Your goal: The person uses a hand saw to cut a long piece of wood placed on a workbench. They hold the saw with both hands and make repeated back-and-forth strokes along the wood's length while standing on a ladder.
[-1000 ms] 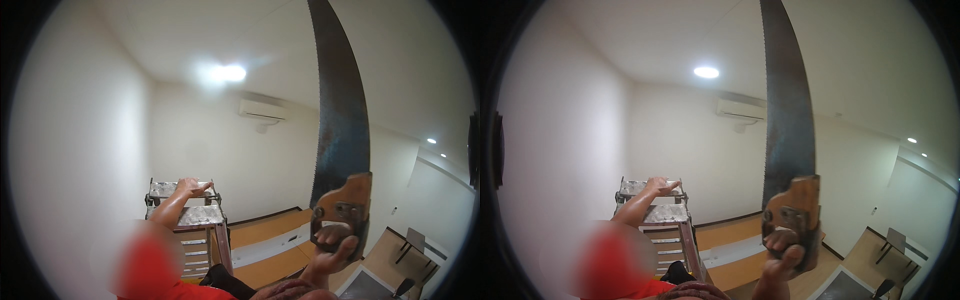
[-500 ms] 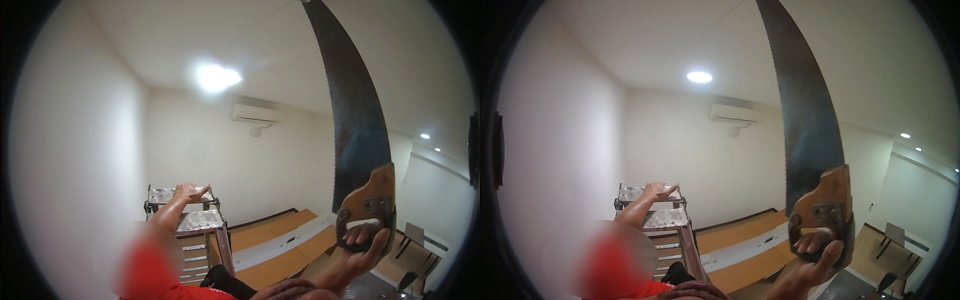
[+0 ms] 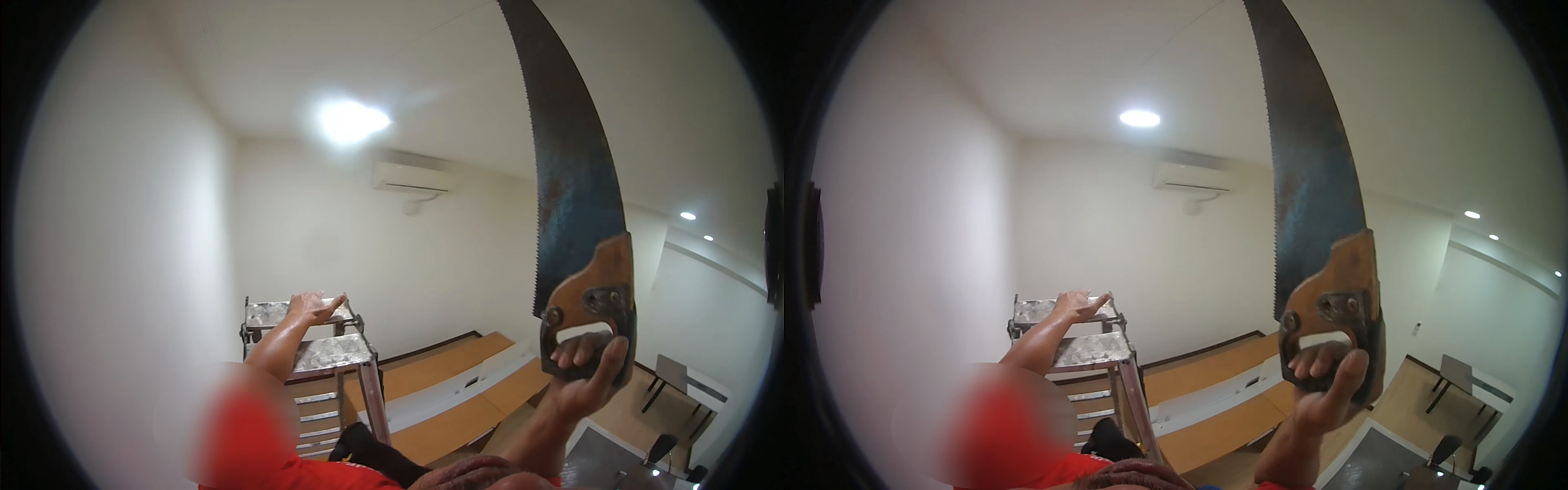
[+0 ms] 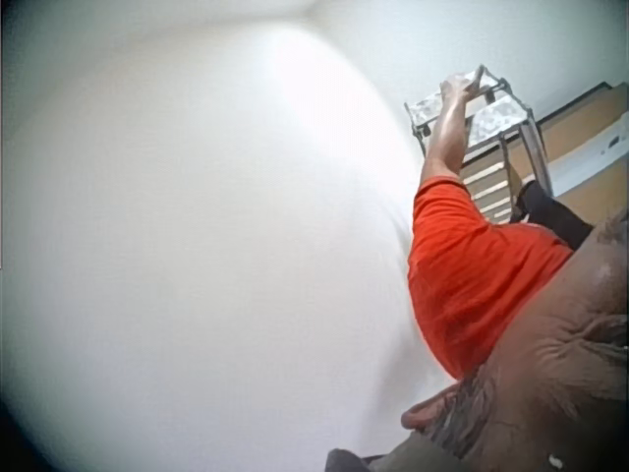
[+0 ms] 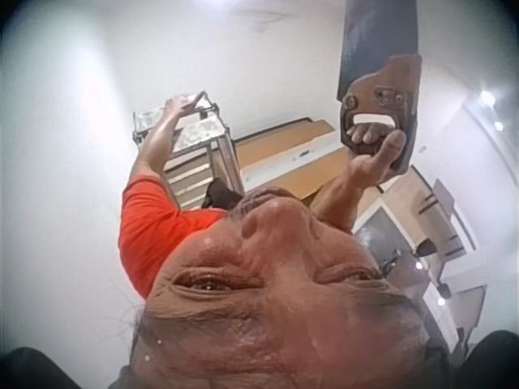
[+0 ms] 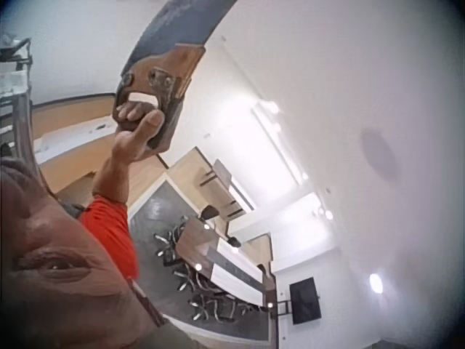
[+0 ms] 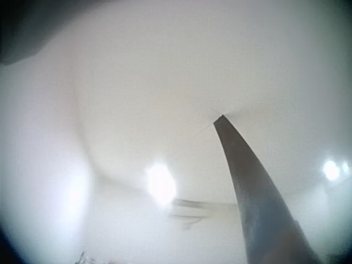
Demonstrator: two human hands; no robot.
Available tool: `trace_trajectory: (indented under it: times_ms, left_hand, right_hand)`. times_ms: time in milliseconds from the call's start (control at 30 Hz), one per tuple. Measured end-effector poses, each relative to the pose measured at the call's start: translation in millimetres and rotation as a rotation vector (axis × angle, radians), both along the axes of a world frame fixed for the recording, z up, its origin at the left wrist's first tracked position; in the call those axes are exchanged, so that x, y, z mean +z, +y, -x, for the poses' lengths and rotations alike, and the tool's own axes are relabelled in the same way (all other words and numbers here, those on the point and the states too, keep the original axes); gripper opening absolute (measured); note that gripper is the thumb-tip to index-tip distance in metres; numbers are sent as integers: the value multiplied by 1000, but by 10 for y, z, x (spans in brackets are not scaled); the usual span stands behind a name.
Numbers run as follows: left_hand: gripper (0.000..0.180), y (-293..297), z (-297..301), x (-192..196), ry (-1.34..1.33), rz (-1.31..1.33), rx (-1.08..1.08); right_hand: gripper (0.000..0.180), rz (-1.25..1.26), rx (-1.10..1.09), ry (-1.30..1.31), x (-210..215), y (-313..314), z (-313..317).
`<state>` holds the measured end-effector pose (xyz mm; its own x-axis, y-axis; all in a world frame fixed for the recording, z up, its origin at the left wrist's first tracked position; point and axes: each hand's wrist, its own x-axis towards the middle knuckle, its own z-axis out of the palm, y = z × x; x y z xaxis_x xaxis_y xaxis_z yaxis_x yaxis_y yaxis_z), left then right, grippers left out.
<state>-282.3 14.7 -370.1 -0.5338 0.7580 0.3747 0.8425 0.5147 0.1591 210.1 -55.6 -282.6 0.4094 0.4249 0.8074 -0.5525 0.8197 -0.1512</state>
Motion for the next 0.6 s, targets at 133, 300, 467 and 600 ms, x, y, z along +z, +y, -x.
trace_trajectory:
  times_ms: [133,300,467,600]
  left_hand:
    - [103,-6,-22,220,-113,159,16]
    - [104,-7,145,18,-59,72,13]
    - [101,90,50,23,-80,112,6]
    - [100,90,36,52,-81,92,-5]
  right_hand:
    - [39,83,-14,35,152,145,298]
    - [42,5,15,-8,37,102,231]
    - [27,-1,72,99,-22,500,945]
    - [41,-27,145,58,-87,493,657]
